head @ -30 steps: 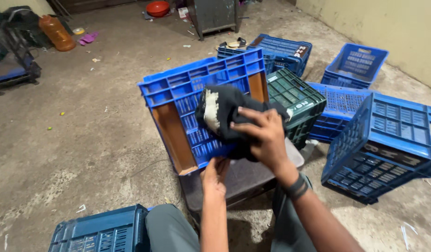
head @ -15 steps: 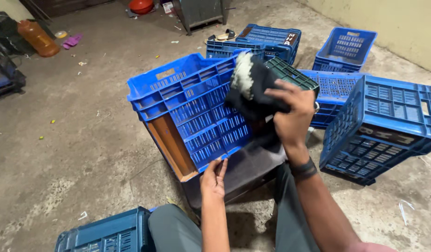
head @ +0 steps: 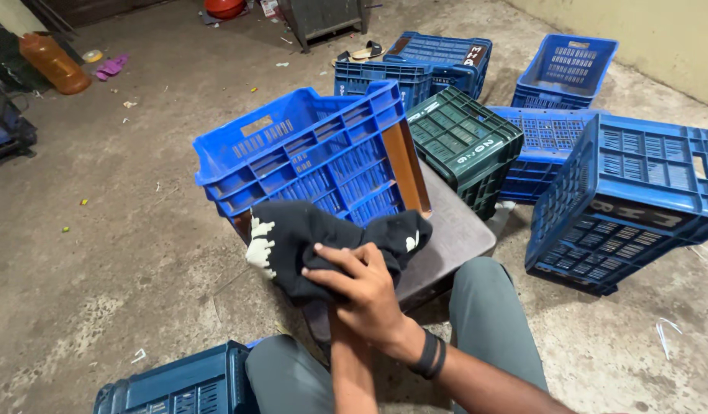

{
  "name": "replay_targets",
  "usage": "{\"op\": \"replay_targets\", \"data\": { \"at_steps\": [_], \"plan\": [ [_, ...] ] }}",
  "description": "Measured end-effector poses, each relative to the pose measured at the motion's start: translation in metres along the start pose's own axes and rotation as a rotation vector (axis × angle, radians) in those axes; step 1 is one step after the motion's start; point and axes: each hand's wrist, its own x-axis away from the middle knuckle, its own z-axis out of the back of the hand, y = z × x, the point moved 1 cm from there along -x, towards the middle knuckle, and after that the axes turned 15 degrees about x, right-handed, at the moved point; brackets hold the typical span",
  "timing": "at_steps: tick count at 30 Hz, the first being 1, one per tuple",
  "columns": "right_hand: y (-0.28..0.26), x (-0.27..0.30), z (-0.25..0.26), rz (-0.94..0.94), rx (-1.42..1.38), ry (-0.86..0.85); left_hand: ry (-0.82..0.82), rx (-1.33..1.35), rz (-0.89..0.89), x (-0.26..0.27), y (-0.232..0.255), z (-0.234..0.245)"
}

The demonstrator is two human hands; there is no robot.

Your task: The person wipes the exterior and interior surfaces of a blue plastic crate using a dark cloth. They rotate the crate to clean multiple sides and then place it aside before picking up another crate to continue wiping.

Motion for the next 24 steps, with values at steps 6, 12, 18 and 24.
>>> {"op": "replay_targets", "data": {
  "at_steps": [6,12,18,24],
  "plan": [
    [0.025,0.028,0.026,0.036,-0.06,-0.263,0.033,0.005,-0.008,-0.001,-0.004,0.012],
    [0.077,0.008,0.058,-0.121,0.072,0.002,0.08,-0.004,-0.039,0.008,0.0,0.009],
    [0.103,-0.039,0.089,-0.334,0.232,0.36,0.073,-0.021,-0.065,0.038,-0.009,-0.016],
    [0.082,-0.065,0.073,-0.254,0.25,0.465,0.094,-0.046,-0.033,0.054,-0.032,-0.006]
  ]
}}
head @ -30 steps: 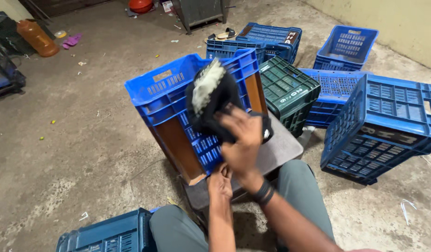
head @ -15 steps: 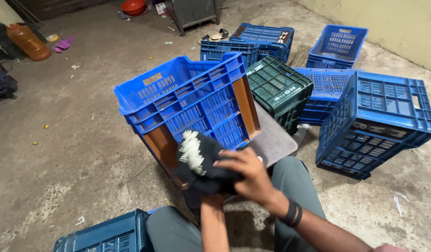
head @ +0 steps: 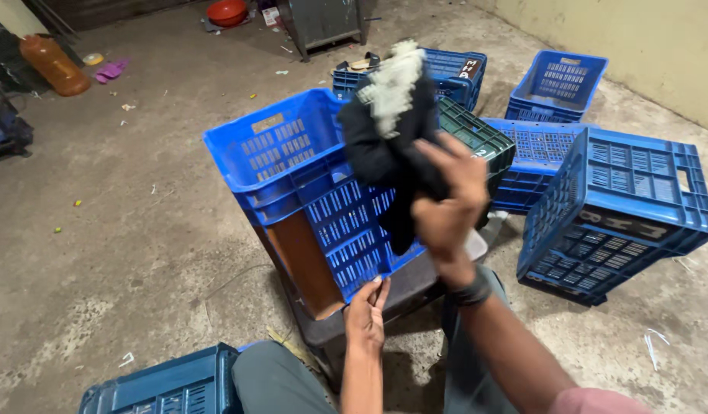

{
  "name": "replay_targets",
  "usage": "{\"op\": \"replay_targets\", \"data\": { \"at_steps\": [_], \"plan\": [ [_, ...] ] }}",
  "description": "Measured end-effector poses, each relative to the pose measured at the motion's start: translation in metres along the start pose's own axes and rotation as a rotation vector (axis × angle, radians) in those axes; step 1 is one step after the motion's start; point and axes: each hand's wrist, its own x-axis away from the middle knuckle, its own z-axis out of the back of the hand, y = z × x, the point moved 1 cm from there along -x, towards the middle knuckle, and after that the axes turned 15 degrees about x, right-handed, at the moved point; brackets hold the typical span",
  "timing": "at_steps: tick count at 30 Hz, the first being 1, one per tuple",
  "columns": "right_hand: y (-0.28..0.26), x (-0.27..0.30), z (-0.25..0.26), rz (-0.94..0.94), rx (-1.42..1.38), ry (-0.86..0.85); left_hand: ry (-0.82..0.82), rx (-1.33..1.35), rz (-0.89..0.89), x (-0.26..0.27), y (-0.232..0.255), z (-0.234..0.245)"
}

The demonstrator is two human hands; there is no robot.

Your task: The person wipes the exterior and interior surfaces of a blue plastic crate using a dark cloth. They rotate the crate to clean multiple sides and then place it aside before picking up another crate to continue wiping.

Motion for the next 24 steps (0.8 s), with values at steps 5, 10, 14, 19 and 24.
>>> {"op": "replay_targets", "data": {
  "at_steps": [5,10,14,19,24],
  "plan": [
    [-0.035,0.056,-0.007,0.176,-0.046,-0.077,-0.083,-0.002,0.033,-0.03,-0.007,0.014],
    [-0.041,0.111,0.017,0.361,-0.143,-0.363,-0.059,0.027,0.105,-0.05,0.0,0.033],
    [-0.009,0.117,0.032,0.39,-0.208,-0.466,-0.047,0.038,0.123,-0.056,-0.002,0.072],
    [0.061,0.113,0.058,0.133,0.034,-0.311,-0.032,0.054,0.173,-0.065,-0.021,0.126],
    [0.139,0.123,0.084,-0.201,0.325,-0.036,0.078,-0.047,0.173,-0.034,-0.042,0.151]
  ]
}}
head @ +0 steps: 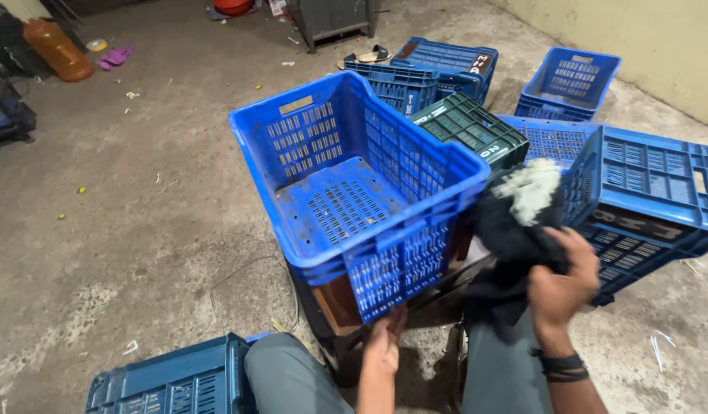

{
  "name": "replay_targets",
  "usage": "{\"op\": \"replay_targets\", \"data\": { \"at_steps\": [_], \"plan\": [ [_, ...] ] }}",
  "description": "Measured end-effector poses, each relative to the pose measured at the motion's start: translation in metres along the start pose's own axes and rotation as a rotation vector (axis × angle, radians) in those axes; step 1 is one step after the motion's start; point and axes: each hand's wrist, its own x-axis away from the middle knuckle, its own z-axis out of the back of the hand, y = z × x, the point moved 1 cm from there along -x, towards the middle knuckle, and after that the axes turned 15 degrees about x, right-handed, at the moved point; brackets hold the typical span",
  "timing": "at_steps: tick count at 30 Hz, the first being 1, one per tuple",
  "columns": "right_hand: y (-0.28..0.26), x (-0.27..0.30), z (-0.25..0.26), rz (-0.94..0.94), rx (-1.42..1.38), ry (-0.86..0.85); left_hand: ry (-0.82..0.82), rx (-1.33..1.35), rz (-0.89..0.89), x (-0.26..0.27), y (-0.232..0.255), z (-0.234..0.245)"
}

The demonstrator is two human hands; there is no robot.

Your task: The person wipes the exterior and interior surfaces of a blue plastic crate using a dark cloth. They rotate the crate to clean multiple sides and then place it aside before picking up another crate to continue wiping.

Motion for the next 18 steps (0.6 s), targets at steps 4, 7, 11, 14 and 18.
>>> {"op": "replay_targets", "data": {
  "at_steps": [4,7,11,14,18],
  "plan": [
    [0.049,-0.002,-0.004,-0.245,-0.116,0.038,-0.232,-0.324,0.372,0.069,0.048,0.021],
    [0.051,0.002,0.005,-0.285,-0.153,0.038,-0.634,-0.73,0.193,0.123,0.145,0.0],
    [0.001,0.01,0.021,-0.054,0.075,0.029,-0.38,-0.848,-0.775,0.181,0.248,-0.11],
    [-0.052,0.02,0.015,-0.026,-0.044,0.059,-0.7,-1.265,-1.207,0.152,0.267,-0.224],
    [-0.115,0.06,-0.005,-0.017,-0.078,0.035,-0.836,-1.311,-1.2,0.08,0.257,-0.263]
  ]
}}
